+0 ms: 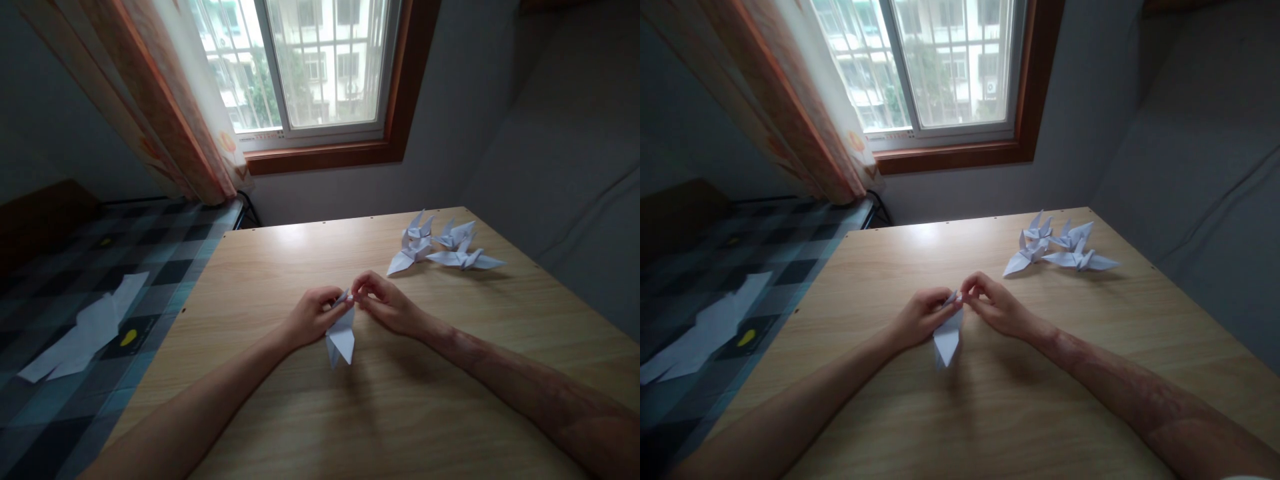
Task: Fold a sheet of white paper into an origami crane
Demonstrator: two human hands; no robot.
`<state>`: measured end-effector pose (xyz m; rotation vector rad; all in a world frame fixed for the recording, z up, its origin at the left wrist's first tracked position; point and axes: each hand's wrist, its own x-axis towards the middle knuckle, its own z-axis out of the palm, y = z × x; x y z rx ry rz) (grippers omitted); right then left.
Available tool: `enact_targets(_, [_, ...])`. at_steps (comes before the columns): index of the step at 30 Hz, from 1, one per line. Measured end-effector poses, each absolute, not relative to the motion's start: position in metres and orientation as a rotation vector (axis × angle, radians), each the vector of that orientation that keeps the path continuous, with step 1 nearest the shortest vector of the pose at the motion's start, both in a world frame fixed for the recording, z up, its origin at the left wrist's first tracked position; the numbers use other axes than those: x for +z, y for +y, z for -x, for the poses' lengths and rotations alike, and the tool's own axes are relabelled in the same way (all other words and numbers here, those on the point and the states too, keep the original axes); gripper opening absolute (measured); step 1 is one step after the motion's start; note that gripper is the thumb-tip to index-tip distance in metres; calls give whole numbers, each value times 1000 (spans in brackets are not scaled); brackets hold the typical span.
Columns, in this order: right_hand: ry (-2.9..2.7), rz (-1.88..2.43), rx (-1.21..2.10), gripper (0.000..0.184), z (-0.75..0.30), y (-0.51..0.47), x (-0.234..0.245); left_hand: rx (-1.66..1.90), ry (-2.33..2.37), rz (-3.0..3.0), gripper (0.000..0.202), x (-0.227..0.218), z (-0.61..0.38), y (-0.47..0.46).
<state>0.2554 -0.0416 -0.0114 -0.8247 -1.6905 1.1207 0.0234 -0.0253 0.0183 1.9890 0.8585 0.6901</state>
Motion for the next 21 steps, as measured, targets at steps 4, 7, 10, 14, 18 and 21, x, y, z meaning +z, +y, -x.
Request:
enact_targets(4, [-1717,836,1122,21,-256,-42,-15,668,853,-1989,55,21,-23,-26])
enact_targets(7, [-1725,834,1131,21,-256,-43,-15,660,838,-1971,54,22,-23,-26])
enact_targets(10, [-1734,829,1121,23,-256,-44,-11,661,827,-1951,53,24,-22,-27])
enact_targets(14, [-1798,869,1115,25,-255,-44,-4,681,838,-1916,55,25,-22,-28])
enact_targets(18, [-1819,884,1105,29,-256,-42,-2,699,840,-1896,55,23,-22,-28])
enact_targets(21, [-1827,873,1117,30,-257,-42,-3,698,830,-1901,53,23,-23,-28])
